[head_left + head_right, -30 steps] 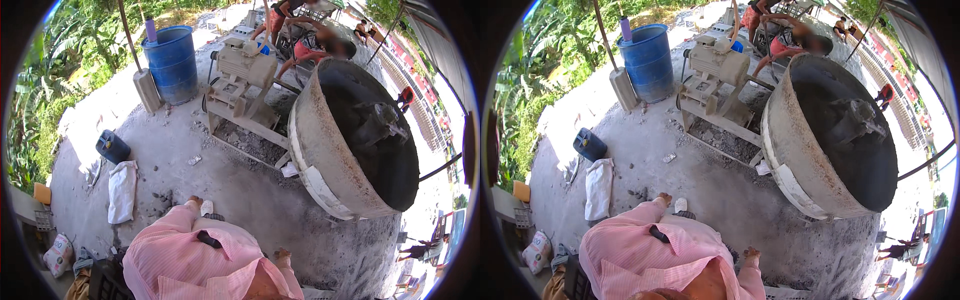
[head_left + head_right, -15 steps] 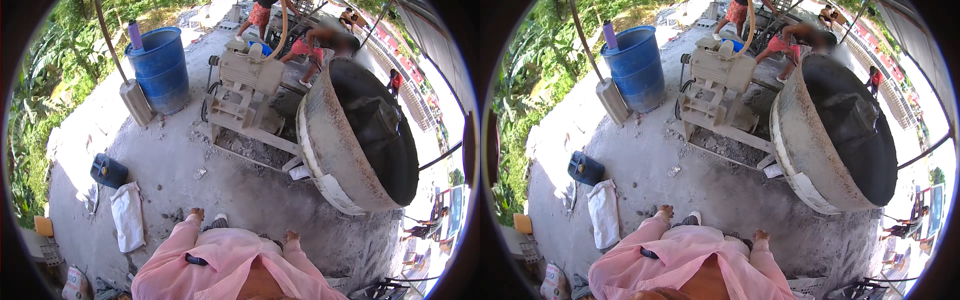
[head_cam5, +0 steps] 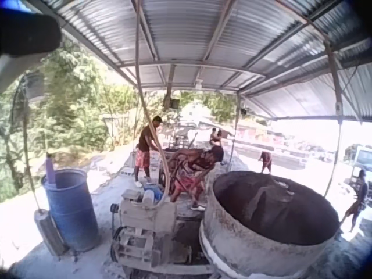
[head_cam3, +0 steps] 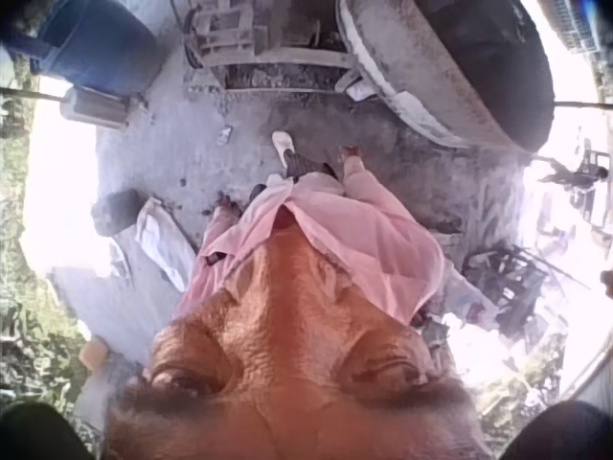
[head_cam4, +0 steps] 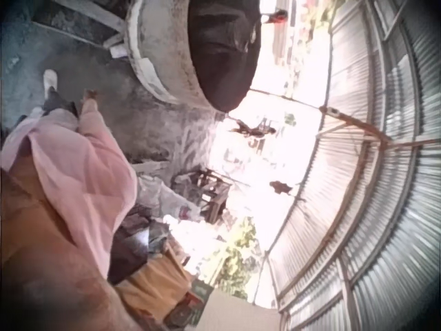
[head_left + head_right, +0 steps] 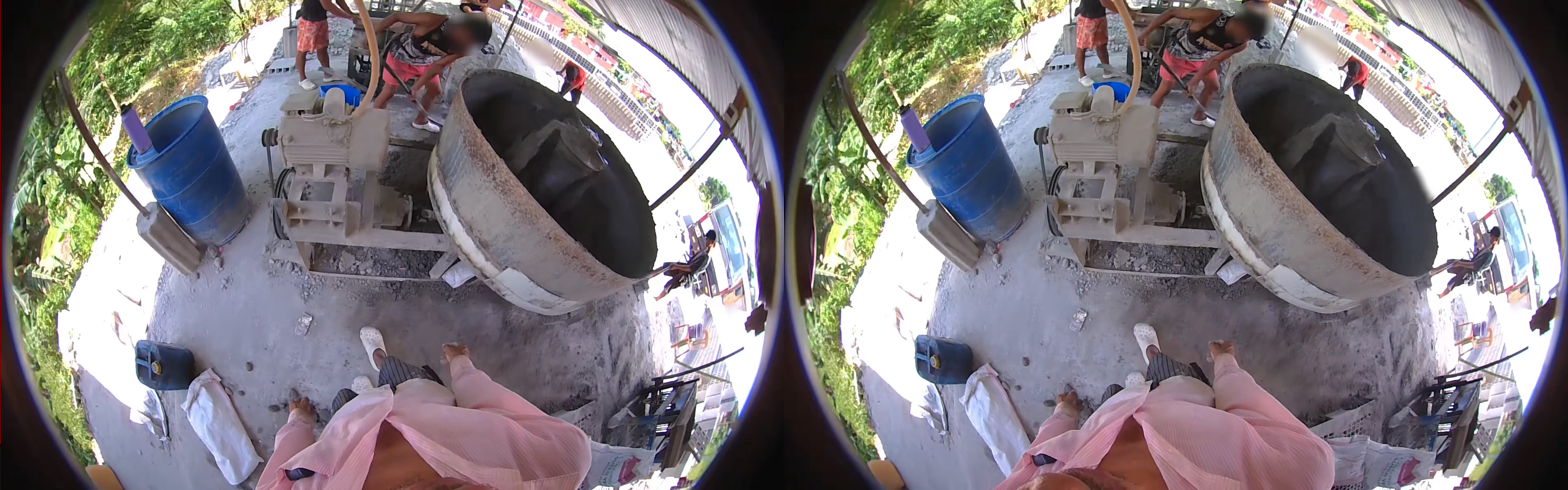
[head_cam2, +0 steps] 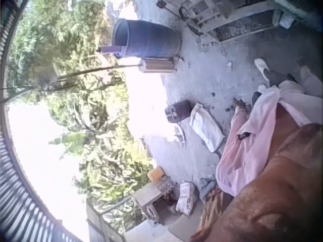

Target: The person places a phone into a shirt pocket, then reaches into a rotating concrete mixer to take samples of the mix and shape them into balls by hand.

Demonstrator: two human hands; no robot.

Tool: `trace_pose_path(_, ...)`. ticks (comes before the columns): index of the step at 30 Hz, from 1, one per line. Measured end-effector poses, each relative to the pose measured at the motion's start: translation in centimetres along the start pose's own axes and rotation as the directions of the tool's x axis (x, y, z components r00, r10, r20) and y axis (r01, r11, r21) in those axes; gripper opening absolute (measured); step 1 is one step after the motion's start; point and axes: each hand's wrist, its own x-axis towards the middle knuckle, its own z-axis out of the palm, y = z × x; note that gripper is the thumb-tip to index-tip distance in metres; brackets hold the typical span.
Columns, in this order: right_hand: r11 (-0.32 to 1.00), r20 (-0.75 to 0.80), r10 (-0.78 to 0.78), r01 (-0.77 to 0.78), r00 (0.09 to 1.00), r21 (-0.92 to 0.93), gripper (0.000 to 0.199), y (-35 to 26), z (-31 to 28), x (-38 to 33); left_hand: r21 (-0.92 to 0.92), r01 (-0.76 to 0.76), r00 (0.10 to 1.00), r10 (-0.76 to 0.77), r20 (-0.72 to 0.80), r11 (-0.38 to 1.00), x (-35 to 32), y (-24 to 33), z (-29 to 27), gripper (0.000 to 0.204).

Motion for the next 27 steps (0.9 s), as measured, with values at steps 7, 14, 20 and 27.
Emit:
trace_pose_path(7, 0.934, 0.215, -0.054, 0.126, 0.975, -0.334, 0.031, -7.6, 5.3, 5.4, 0.846, -0.067, 0.987, 0.162, -0.023, 0.53, -0.6, 0.3, 0.6, 0.028)
trace_pose_path(14, 0.97, 0.438, -0.193, 0.238, 0.878, -0.048, 0.032, -16.7, 9.1, 9.1, -0.89, 0.238, 0.732, -0.674, -0.1, 0.39, 1.7, 6.4, -3.6, 0.035)
trace_pose_path(20, 0.894, 0.617, -0.153, 0.375, 0.772, -0.248, 0.034, -23.9, 12.5, 10.2, -0.763, -0.047, 0.796, -0.437, -0.418, 0.645, 2.5, 6.9, -5.9, 0.032)
trace_pose_path(27, 0.914, 0.659, -0.195, 0.378, 0.726, -0.146, 0.035, -27.6, 19.2, 10.7, -0.701, 0.037, 0.859, -0.381, -0.343, 0.712, 0.8, 3.7, -7.1, 0.019)
